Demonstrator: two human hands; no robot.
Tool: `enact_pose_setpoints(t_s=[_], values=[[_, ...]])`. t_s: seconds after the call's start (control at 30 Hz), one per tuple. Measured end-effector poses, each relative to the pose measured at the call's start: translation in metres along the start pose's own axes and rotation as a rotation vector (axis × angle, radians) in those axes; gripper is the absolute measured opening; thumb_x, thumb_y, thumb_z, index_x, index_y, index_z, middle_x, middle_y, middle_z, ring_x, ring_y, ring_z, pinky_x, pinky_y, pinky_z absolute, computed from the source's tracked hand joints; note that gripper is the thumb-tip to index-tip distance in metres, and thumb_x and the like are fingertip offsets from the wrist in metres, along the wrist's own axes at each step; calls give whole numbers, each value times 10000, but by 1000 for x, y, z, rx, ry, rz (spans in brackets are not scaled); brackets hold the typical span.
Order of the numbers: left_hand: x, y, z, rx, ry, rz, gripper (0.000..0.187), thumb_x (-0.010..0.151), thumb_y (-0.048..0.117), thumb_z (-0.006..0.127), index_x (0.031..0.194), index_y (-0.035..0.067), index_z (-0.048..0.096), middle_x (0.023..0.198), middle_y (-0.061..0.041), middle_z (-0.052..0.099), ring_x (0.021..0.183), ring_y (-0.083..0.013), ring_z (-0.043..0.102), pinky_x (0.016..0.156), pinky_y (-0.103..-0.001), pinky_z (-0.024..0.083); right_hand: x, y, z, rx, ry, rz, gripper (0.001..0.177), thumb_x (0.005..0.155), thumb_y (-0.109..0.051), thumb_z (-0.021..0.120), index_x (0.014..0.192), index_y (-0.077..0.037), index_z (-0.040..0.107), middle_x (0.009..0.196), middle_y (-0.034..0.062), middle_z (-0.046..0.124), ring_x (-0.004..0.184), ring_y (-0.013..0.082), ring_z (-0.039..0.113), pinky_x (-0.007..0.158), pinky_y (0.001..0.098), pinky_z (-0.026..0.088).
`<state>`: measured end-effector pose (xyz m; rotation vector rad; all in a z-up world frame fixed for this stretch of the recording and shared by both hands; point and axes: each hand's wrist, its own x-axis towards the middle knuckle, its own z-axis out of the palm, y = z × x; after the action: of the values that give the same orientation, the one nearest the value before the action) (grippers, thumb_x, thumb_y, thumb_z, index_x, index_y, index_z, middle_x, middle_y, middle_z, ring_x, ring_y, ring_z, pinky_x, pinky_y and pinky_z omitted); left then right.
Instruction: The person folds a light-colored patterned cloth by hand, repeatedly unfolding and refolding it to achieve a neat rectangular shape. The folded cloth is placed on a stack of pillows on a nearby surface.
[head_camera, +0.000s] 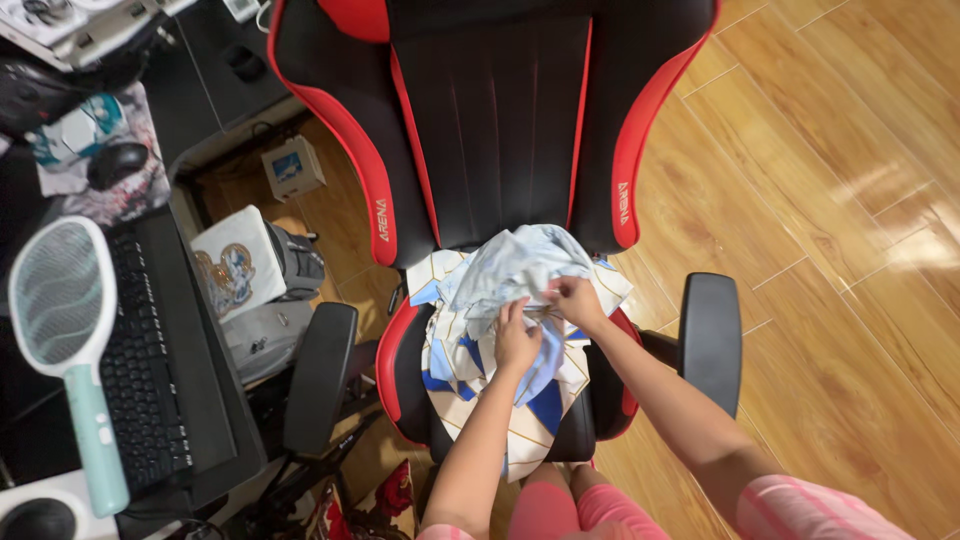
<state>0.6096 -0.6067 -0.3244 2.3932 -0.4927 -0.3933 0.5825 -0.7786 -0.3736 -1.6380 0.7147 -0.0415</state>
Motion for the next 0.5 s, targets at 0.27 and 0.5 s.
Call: enact_pose_setpoints(t_s=[0.27,0.5], values=[[6,89,-115,-284,108,-17,238,861,256,790,959,40,783,859,-98,739,763,-279,735,719,-368,556,-48,-184,-37,383,-249,-89,146,929,-142,737,1022,-30,750,848,-37,717,732,58,608,643,243,491],[-4,91,-175,-242,67,144,234,842,215,793,1010,53,800,868,-108,779,758,-167,745,698,-297,565,-65,-234,-78,653,-265,-15,165,973,-165,686,1092,-64,738,908,-13,696,785,87,598,690,270,481]])
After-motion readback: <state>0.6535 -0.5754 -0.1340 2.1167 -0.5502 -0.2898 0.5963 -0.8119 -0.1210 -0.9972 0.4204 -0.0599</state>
